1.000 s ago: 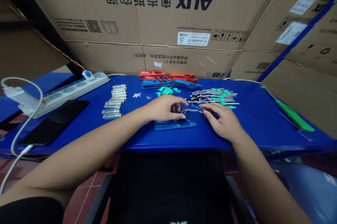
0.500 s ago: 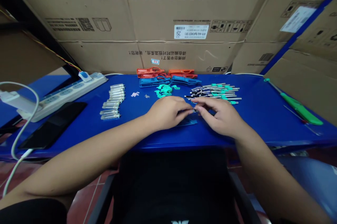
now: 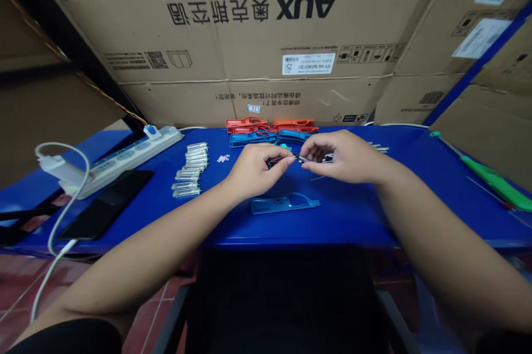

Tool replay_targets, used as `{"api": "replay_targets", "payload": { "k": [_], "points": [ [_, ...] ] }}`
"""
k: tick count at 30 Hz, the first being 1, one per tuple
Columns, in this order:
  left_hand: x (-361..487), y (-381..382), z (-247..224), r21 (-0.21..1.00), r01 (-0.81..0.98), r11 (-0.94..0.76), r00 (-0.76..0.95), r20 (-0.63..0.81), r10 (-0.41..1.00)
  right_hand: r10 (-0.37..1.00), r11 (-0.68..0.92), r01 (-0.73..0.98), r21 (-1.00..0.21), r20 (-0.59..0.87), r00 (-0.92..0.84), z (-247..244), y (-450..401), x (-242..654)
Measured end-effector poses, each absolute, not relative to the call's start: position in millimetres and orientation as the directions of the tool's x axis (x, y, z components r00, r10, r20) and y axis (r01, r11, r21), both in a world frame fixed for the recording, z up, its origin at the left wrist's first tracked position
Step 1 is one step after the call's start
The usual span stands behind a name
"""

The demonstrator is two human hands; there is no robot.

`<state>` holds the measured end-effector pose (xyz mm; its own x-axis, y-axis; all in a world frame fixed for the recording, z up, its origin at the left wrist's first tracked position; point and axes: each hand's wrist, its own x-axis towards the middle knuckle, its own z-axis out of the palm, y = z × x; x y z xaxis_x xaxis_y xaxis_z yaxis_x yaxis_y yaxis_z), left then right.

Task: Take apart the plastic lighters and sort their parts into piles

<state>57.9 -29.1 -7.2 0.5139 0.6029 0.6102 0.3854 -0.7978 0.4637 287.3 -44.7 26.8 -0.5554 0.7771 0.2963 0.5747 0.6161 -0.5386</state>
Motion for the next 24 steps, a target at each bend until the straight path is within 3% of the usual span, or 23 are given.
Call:
{"api": "replay_targets", "payload": {
  "k": [3,12,20,24],
  "points": [
    [54.0,-22.9,-8.2,0.488,0.427,-0.761,0.49,0.582,0.649,0.756,0.643,0.571,-0.511,0.307,-0.577,26.6,-36.5,283.3],
    [48.7,-17.3,-10.9,0.364,0.434,-0.824,0.575,0.592,0.564,0.657,0.751,0.589,-0.298,0.425,-0.623,6.1,-40.7,285.1],
    [49.1,-21.8,-8.0,0.133,0.518,-0.845,0.679,0.537,0.501,0.668,0.734,0.646,-0.21,0.396,-0.63,3.6,-44.4,282.8],
    [48.5,-21.9,-4.4,0.176,0.515,-0.839,0.729,0.425,0.537,0.662,0.737,0.655,-0.167,0.371,-0.651,2.1,-44.6,281.7]
  ]
}}
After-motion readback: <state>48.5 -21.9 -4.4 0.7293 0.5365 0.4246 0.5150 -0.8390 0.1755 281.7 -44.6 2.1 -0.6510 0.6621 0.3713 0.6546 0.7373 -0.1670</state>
